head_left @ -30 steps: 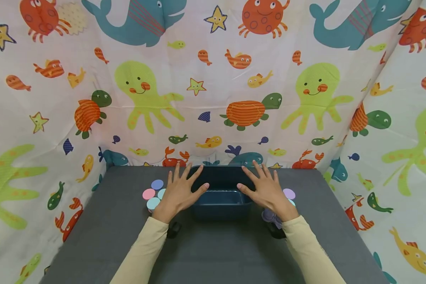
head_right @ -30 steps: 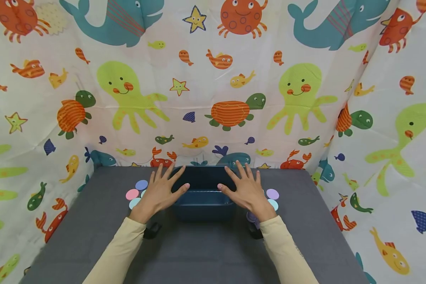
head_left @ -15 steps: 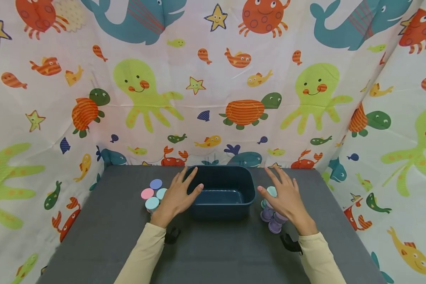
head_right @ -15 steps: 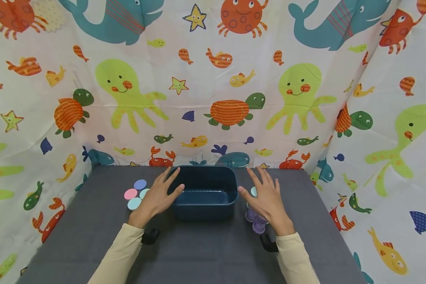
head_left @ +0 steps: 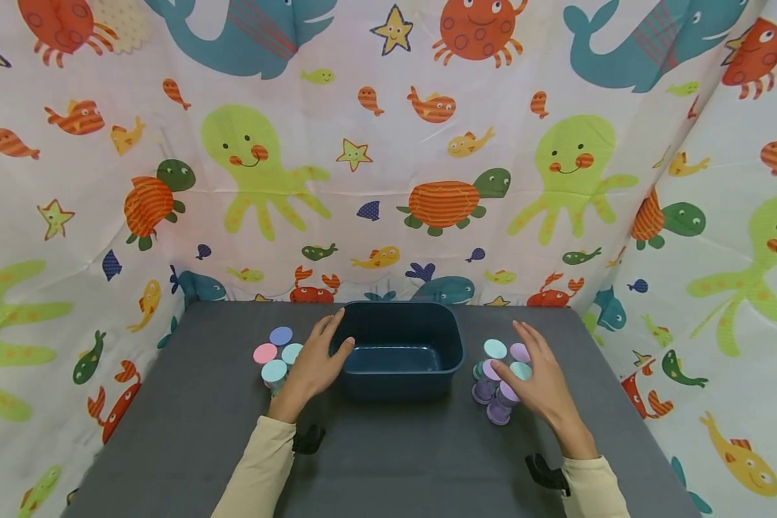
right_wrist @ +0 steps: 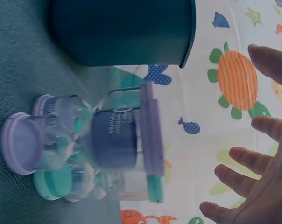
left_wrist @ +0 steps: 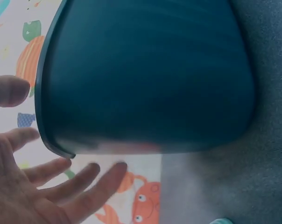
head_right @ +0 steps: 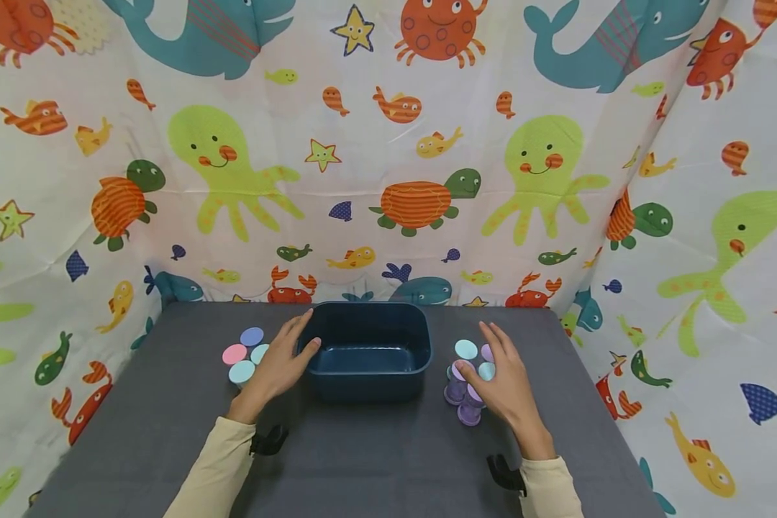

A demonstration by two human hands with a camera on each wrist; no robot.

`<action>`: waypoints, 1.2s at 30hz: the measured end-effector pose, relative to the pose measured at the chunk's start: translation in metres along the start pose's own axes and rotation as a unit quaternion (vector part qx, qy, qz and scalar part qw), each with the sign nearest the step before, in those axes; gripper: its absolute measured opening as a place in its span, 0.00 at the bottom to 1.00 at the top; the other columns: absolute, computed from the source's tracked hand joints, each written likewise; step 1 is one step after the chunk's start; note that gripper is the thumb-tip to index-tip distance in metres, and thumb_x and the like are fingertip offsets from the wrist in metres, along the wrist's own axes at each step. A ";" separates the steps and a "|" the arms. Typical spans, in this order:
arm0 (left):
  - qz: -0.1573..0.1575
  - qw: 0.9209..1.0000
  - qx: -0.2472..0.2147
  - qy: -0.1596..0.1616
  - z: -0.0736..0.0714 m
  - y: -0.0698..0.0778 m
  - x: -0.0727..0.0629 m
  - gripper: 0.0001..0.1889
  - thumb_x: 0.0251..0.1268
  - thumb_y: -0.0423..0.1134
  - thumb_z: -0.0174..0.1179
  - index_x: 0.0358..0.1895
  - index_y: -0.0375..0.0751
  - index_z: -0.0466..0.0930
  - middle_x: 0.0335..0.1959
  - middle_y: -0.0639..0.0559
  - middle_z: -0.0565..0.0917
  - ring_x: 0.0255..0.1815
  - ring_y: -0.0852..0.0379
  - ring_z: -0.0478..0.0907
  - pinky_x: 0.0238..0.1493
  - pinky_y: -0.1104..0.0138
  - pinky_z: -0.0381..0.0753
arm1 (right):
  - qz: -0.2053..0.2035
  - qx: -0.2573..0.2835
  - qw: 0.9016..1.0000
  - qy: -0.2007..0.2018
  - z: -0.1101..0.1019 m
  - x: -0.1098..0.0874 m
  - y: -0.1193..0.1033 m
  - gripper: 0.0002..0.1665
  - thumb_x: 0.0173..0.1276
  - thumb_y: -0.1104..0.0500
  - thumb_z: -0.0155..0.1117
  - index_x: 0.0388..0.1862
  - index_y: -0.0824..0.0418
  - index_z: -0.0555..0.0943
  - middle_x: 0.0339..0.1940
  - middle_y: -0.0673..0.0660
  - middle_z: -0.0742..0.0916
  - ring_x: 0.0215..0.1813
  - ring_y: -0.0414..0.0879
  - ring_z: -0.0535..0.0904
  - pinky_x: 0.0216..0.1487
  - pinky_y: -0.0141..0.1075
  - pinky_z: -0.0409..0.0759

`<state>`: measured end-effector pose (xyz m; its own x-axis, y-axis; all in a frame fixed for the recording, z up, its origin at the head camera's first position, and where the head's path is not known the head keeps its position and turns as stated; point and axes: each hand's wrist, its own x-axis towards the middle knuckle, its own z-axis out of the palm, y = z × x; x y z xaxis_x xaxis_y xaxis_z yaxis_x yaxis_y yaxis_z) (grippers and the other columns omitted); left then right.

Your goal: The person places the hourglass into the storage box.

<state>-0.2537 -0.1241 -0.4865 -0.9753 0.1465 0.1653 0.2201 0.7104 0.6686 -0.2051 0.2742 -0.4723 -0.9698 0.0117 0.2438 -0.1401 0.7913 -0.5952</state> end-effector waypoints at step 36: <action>-0.136 0.944 -0.295 0.046 -0.001 -0.015 0.007 0.24 0.67 0.31 0.59 0.66 0.42 0.74 0.55 0.40 0.79 0.44 0.52 0.76 0.37 0.67 0.85 | 0.140 0.167 0.965 0.149 0.034 -0.063 0.025 0.35 0.53 0.58 0.79 0.59 0.62 0.78 0.57 0.60 0.83 0.47 0.21 0.75 0.43 0.19 0.79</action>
<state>-0.2638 -0.1343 -0.4946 -0.9974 -0.0664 -0.0264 -0.0393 0.2007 0.9789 -0.1538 0.2725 -0.5283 -0.8857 0.4100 0.2177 0.0137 0.4917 -0.8706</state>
